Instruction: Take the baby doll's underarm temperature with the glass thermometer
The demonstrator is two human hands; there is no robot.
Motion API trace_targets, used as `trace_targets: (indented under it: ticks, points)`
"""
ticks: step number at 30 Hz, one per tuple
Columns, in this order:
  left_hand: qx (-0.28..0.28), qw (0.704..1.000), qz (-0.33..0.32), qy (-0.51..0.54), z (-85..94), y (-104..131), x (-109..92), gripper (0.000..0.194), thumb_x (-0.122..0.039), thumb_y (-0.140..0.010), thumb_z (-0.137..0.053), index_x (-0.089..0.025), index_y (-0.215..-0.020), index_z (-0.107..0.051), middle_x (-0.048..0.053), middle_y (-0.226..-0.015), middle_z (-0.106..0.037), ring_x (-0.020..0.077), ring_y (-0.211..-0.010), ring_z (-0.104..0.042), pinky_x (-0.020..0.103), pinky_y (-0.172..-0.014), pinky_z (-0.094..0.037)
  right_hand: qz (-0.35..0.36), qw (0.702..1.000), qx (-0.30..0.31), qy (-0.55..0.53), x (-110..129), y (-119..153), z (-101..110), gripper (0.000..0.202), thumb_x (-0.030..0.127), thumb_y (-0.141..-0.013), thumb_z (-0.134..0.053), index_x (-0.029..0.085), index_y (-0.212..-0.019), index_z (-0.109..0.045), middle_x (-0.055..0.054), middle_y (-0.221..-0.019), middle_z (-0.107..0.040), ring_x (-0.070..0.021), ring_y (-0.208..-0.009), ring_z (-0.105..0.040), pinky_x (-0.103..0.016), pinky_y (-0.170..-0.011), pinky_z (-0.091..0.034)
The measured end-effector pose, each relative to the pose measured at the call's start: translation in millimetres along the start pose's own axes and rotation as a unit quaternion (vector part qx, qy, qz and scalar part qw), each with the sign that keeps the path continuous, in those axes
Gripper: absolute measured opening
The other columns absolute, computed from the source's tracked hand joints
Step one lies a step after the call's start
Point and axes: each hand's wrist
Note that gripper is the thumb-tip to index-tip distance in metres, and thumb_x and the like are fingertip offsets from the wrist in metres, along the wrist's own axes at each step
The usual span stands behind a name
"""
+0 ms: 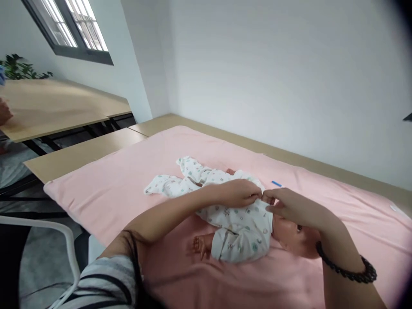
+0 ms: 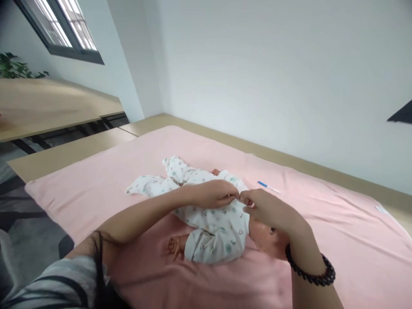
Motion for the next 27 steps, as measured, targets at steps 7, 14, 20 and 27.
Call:
trace_targets:
  ticks: [7,14,20,27]
  points:
    - [-0.005,1.000,-0.001,-0.007,-17.0,-7.2,3.2,0.012,-0.011,-0.092,-0.051,-0.017,-0.083,-0.057,0.005,-0.085,-0.065,0.0168,-0.080,-0.057,0.028,-0.076,-0.046,-0.012,1.000,-0.007,0.025,3.0,0.1,-3.6,0.014,0.025,-0.088,-0.049,0.023,-0.078,-0.057,-0.001,-0.080,-0.063,-0.0184,-0.072,-0.055,-0.030,-0.066,-0.042]
    - [0.018,0.993,-0.011,0.120,-14.8,-8.5,8.1,0.022,-0.004,-0.089,-0.048,-0.017,-0.092,-0.065,0.005,-0.097,-0.071,0.0170,-0.092,-0.063,0.028,-0.087,-0.048,-0.044,0.999,0.016,0.022,-0.7,4.7,-0.4,0.015,0.030,-0.088,-0.051,0.024,-0.082,-0.063,-0.002,-0.076,-0.062,-0.0186,-0.066,-0.054,-0.031,-0.060,-0.037]
    - [0.018,0.993,0.007,0.120,-15.1,-5.9,7.2,0.015,-0.021,-0.094,-0.058,-0.016,-0.101,-0.070,0.007,-0.104,-0.070,0.0186,-0.098,-0.065,0.027,-0.090,-0.048,-0.036,0.999,0.007,-0.002,-5.6,0.8,-3.4,0.012,0.029,-0.085,-0.053,0.023,-0.081,-0.063,-0.002,-0.076,-0.063,-0.0187,-0.069,-0.055,-0.030,-0.063,-0.038]
    - [0.012,0.997,0.068,0.020,-29.6,-9.5,7.9,0.027,-0.041,-0.088,-0.072,-0.017,-0.101,-0.072,0.006,-0.100,-0.072,0.0206,-0.094,-0.066,0.027,-0.082,-0.049,-0.069,0.995,-0.014,0.066,-5.3,-11.7,-16.1,0.008,0.022,-0.081,-0.052,0.021,-0.073,-0.053,-0.002,-0.078,-0.063,-0.0181,-0.070,-0.052,-0.031,-0.064,-0.037]
Point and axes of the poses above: each hand's wrist, its own y-axis away from the middle knuckle, its own z-axis out of the back of the hand, x = y × z
